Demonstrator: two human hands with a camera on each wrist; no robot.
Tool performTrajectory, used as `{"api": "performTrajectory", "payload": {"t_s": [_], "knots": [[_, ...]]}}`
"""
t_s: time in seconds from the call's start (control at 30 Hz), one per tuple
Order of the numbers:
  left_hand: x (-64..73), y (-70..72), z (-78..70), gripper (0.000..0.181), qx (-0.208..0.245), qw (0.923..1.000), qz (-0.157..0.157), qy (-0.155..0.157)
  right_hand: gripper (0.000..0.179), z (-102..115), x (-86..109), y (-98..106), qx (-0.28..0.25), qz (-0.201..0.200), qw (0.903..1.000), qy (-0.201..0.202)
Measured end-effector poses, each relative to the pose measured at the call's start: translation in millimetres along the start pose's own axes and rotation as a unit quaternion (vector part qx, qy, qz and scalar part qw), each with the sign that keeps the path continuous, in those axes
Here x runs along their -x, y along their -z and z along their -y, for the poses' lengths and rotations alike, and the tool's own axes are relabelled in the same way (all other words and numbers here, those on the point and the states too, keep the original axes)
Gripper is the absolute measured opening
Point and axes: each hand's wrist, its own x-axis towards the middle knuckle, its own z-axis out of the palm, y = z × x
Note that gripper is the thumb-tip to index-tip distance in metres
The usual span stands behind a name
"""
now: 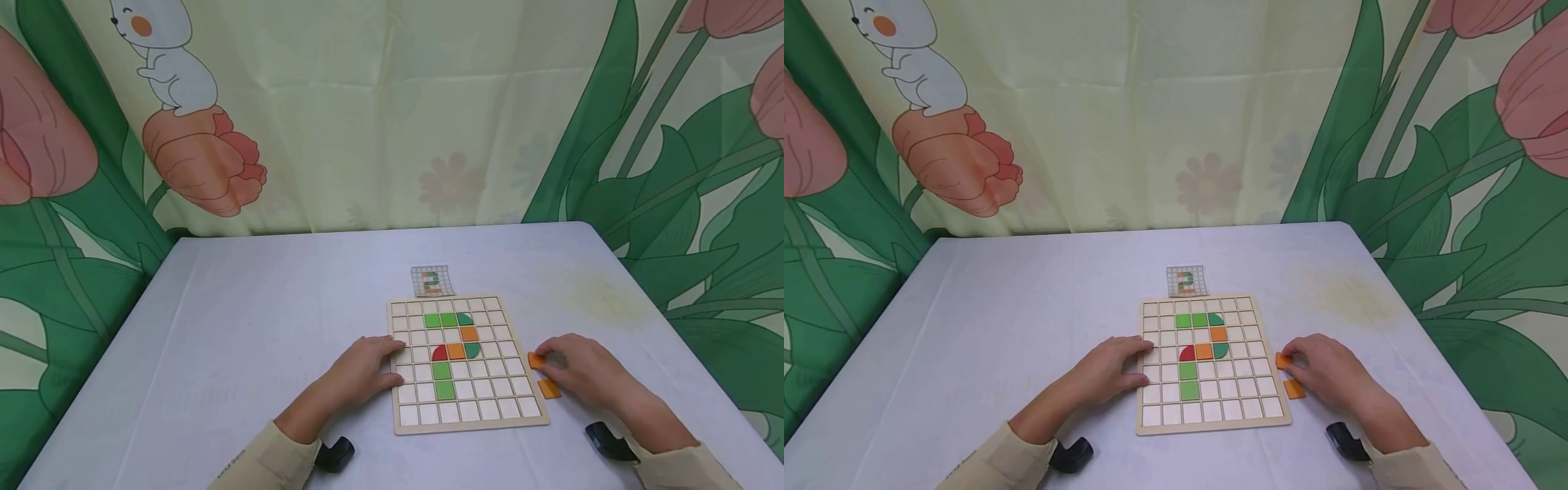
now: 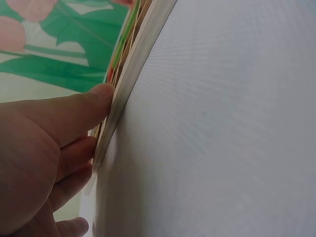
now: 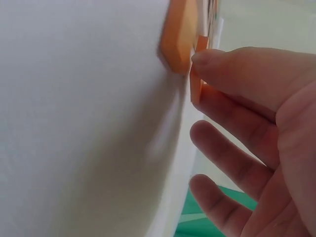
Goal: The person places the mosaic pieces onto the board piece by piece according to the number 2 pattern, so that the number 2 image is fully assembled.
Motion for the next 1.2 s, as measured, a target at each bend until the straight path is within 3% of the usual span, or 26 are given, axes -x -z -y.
{"api": "performTrajectory", "payload": {"t_s": [0.33, 1.2], "knots": [[-0.5, -0.1, 0.4, 0.056, -0.004, 1.0, 0.002, 0.003, 0.024, 7, -2.7, 7, -0.009, 0.011, 0.9996, -0.026], [0.4, -0.9, -0.3, 0.057, 0.004, 0.9998, 0.005, 0.017, 0.031, 41, -7.8, 6, -0.009, 0.008, 0.9992, 0.039]]}}
